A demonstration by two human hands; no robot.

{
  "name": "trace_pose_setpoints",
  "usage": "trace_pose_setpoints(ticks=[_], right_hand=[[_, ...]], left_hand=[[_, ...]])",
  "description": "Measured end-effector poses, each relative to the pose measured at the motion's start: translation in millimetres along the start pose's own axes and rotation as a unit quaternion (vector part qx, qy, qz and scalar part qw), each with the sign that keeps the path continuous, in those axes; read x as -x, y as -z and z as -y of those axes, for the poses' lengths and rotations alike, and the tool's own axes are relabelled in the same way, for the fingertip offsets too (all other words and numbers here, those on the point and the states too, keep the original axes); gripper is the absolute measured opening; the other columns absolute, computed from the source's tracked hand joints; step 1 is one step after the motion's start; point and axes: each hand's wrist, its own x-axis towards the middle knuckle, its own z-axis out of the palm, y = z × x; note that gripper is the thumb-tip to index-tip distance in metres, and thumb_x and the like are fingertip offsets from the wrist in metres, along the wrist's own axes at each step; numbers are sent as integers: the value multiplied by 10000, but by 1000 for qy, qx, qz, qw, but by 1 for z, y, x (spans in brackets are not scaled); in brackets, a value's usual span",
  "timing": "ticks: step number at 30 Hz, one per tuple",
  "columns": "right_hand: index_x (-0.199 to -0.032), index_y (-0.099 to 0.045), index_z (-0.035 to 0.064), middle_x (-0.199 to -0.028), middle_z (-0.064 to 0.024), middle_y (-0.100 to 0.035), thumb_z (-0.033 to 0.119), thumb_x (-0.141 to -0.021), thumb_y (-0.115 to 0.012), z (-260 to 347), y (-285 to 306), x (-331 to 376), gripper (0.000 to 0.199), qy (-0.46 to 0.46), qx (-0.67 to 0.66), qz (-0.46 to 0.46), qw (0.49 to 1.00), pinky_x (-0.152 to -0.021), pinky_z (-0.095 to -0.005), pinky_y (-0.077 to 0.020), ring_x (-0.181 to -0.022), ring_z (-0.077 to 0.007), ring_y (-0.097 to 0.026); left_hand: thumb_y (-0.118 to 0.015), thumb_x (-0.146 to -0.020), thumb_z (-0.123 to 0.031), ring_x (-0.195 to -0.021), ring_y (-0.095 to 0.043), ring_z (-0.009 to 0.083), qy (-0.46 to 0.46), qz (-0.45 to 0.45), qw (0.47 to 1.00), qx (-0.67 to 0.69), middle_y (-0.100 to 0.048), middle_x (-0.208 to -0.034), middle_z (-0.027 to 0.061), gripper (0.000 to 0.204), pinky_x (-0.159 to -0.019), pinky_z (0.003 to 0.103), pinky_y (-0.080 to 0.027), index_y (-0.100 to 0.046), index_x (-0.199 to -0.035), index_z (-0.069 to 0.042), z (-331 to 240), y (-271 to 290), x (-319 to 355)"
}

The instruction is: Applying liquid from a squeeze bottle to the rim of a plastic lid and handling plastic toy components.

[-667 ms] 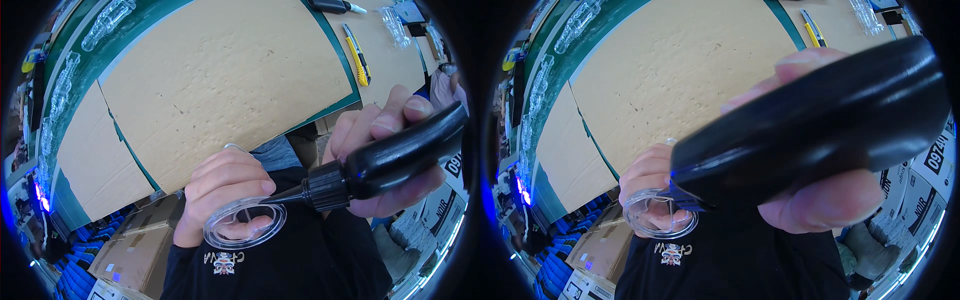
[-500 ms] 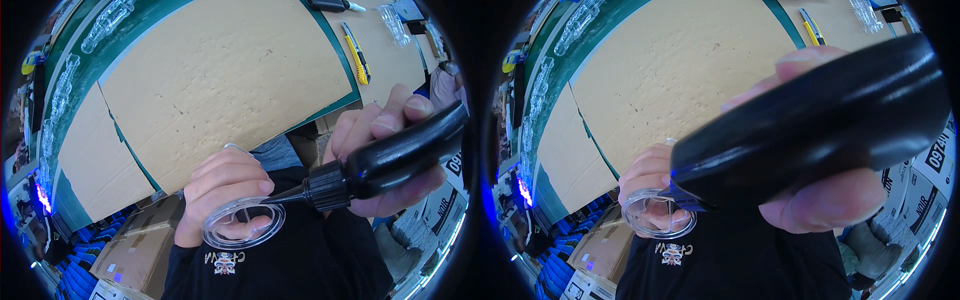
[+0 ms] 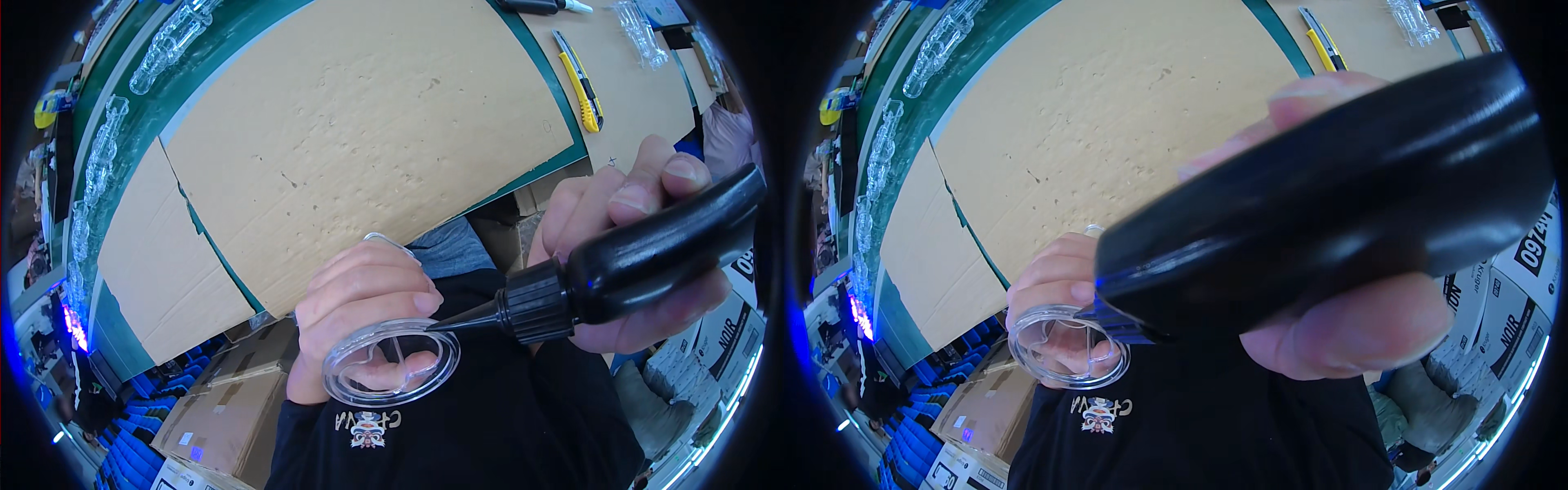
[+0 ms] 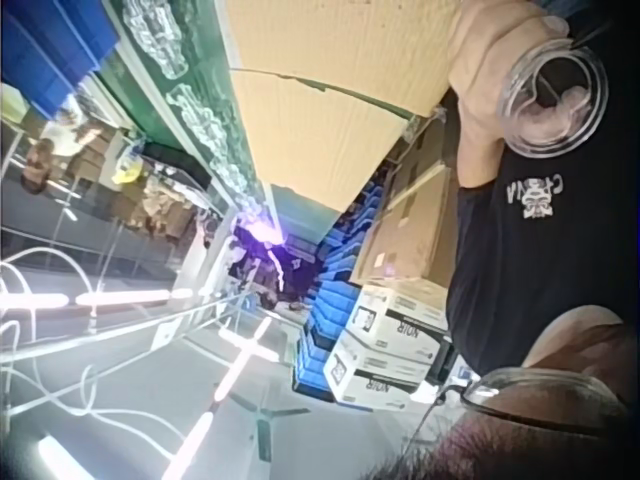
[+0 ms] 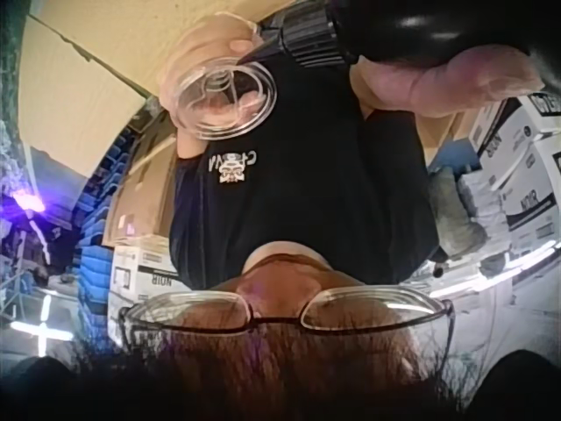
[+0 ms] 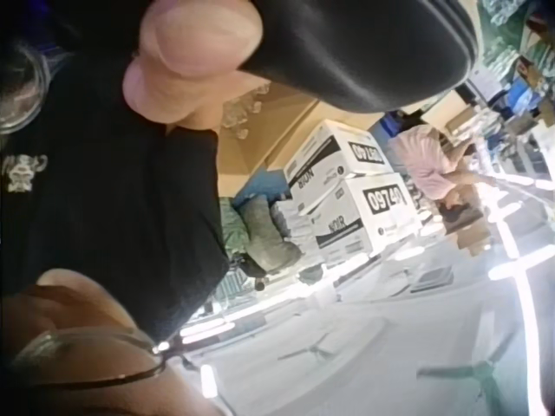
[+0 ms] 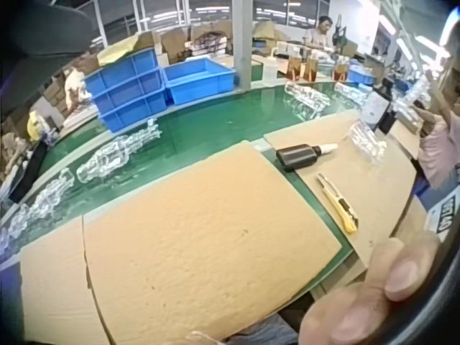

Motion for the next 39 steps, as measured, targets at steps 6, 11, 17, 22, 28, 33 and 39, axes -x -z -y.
trace_pose_setpoints(ticks=[6, 11, 17, 22, 28, 33, 39], right_hand=[[-1290, -412, 23, -1079, -118, -544, 389, -931, -554, 12, -3, 10, 531, 5, -4, -23, 1000, -369, -202, -388, -474, -132, -490], [-1287, -412, 21, -1079, -118, -541, 388, -932, -551, 5, -3, 6, 529, 9, -1, -45, 999, -369, -203, -389, -471, -130, -487], [-1284, -412, 18, -1078, -117, -538, 387, -934, -548, 3, -6, 7, 527, 13, -7, -68, 998, -369, -205, -391, -467, -128, -482], [-1281, -412, 15, -1077, -117, -535, 386, -935, -545, 3, -8, 9, 524, 17, -6, -88, 996, -369, -206, -392, -464, -126, -479], [-1277, -412, 12, -1077, -117, -532, 385, -936, -542, -5, -9, 4, 522, 21, -9, -112, 993, -369, -208, -393, -460, -123, -475], [-1275, -413, 10, -1076, -116, -529, 385, -938, -539, -6, -11, 5, 520, 25, -10, -132, 991, -369, -210, -395, -457, -121, -471], [-1271, -413, 7, -1076, -116, -526, 384, -939, -536, 8, -17, 18, 517, 29, -14, -155, 987, -369, -211, -396, -453, -119, -467]], left_hand=[[-760, -684, -192, -721, -616, 231, -12, -14, 1000, 11, -670, -833, 111, 291, -675, 345, -518, -688, -894, -3, 2, 0, 1], [-759, -681, -189, -710, -615, 235, -11, -17, 1000, 17, -667, -825, 116, 309, -675, 351, -516, -677, -913, -3, 2, -1, 1], [-756, -678, -183, -694, -616, 235, -13, -29, 999, 22, -664, -818, 120, 318, -671, 351, -516, -664, -925, -4, 3, -2, 0], [-755, -677, -181, -686, -617, 235, -20, -31, 999, 25, -662, -815, 123, 324, -666, 353, -516, -656, -929, -2, 5, -4, -1], [-754, -678, -185, -688, -617, 235, -16, -35, 999, 32, -661, -811, 125, 328, -659, 354, -516, -655, -929, 2, 2, -3, -1], [-754, -678, -179, -684, -614, 238, -22, -31, 998, 41, -658, -803, 125, 331, -652, 354, -515, -652, -933, 6, 4, -4, -1], [-755, -677, -171, -687, -611, 239, -18, -26, 999, 39, -653, -808, 127, 345, -649, 351, -513, -646, -950, 10, 4, -4, -2]])
